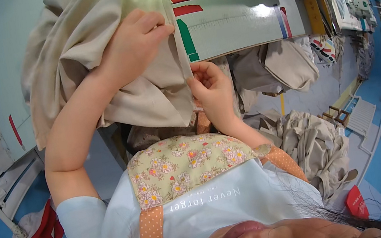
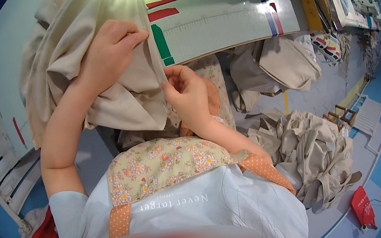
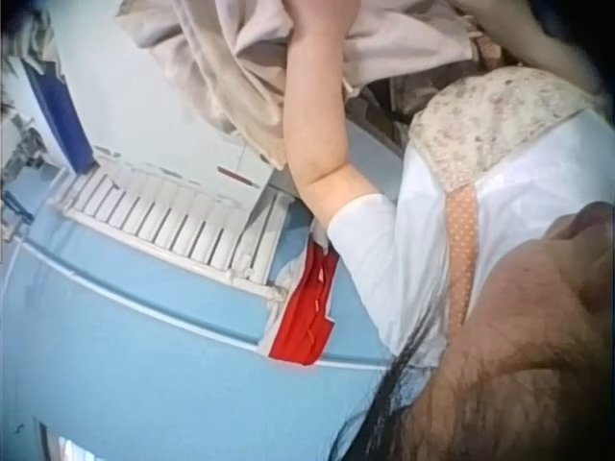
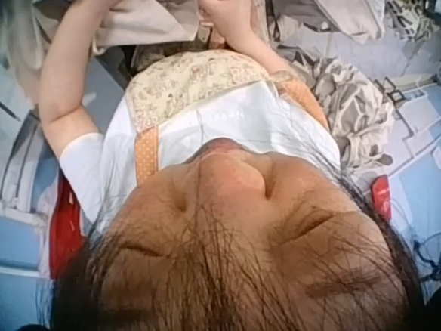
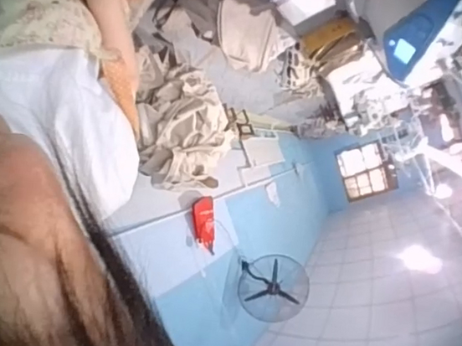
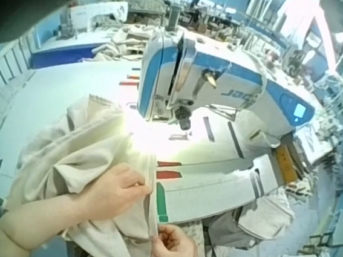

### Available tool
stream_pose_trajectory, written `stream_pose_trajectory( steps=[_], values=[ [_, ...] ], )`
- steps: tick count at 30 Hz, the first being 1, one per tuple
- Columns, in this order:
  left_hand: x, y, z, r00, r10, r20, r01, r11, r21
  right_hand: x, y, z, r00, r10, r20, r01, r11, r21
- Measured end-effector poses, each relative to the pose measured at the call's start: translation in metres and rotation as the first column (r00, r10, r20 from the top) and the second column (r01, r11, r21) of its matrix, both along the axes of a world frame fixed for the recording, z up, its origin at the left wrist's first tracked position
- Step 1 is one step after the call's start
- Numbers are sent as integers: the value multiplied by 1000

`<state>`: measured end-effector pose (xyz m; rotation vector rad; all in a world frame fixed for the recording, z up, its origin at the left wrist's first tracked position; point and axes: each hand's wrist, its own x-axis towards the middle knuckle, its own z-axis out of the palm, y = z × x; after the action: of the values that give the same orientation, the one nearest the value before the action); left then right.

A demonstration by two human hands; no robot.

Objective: Sewing pieces of beige fabric using an industrial sewing machine.

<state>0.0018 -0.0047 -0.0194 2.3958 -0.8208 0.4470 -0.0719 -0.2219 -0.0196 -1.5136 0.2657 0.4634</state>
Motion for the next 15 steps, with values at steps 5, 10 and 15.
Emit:
stream_pose_trajectory(
  steps=[5, 10, 15],
  values=[
    [-7, 0, 5, 1000, 14, 16, -16, 991, 132, 2, 4, 3, 841, 233, 487, -12, 910, -414],
    [-10, -1, 6, 993, 21, 114, -40, 985, 169, 11, 4, 3, 585, 460, 667, -6, 826, -564],
    [-12, 0, 5, 1000, 12, 9, -12, 999, 52, 16, 7, 3, 366, 641, 675, 68, 705, -706]
  ],
)
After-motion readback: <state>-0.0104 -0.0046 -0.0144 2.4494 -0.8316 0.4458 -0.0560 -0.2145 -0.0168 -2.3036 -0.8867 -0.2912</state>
